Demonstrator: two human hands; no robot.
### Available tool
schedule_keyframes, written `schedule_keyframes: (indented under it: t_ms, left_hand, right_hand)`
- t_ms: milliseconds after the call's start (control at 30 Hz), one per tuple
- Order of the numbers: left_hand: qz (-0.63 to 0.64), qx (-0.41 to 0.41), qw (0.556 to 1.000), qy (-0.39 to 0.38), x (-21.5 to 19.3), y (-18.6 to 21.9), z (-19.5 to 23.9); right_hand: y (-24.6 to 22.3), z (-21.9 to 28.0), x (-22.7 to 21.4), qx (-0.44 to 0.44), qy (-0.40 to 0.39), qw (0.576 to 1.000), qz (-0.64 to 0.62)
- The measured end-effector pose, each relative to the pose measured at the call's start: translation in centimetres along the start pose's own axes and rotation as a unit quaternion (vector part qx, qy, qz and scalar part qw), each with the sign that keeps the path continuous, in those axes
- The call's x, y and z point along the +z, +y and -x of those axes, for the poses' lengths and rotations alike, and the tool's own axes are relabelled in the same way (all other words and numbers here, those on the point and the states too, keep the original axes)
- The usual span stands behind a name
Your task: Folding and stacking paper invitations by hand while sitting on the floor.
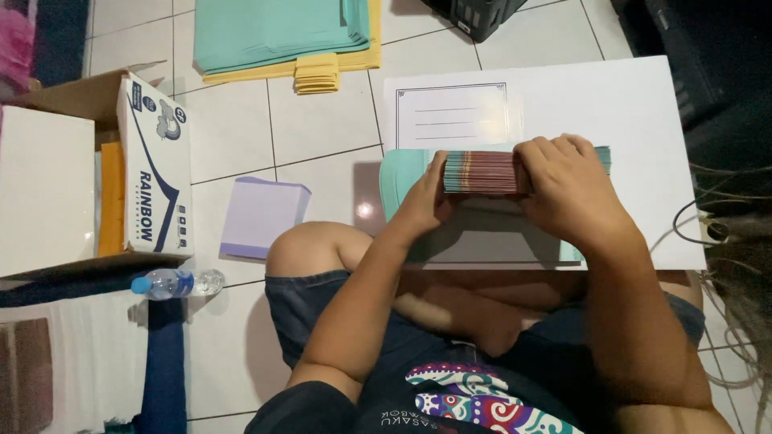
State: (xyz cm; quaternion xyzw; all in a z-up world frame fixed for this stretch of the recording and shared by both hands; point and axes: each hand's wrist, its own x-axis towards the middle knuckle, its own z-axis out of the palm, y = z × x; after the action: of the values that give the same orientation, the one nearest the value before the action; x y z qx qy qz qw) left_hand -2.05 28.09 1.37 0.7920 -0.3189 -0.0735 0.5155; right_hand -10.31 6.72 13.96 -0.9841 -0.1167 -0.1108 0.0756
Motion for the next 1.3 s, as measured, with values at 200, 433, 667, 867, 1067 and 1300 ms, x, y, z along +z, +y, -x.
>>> schedule_keyframes:
  t_ms: [200, 433, 667, 867, 1067, 1300]
  left_hand:
    - [-0.073, 0.167, 0.966, 0.184, -0.6, 9.5, 1.2]
    - [0.265, 0.071, 0.954, 0.12, 1.4, 9.4, -0.8]
    - [0.142, -0.096, 0.981, 0.088, 2.4, 8.1, -1.1]
    - [0.132, -0.033, 0.989, 0.053, 1.4, 7.9, -0.9]
    - [0.09, 0.012, 0.995, 0.032, 0.9, 8.1, -0.7]
    - [0.089, -0.001, 0.996, 0.018, 1.1, 7.3, -0.5]
  right_hand:
    - [1.3, 3.2, -1.3, 0.061, 0.077, 0.951, -0.294]
    - [3.5, 5.2, 8.3, 0.108, 0.122, 0.762, -0.626]
    - [5.5, 6.9, 13.7, 0.12, 0.103, 0.814, -0.559]
    - [1.8, 5.7, 0.6, 0.028, 0.227, 0.912, -0.342]
    - [-2.7, 5.2, -4.2, 0.053, 0.066, 0.996, 0.014]
    - [-1.9, 5.1, -3.4, 0.021, 0.087, 0.996, -0.001]
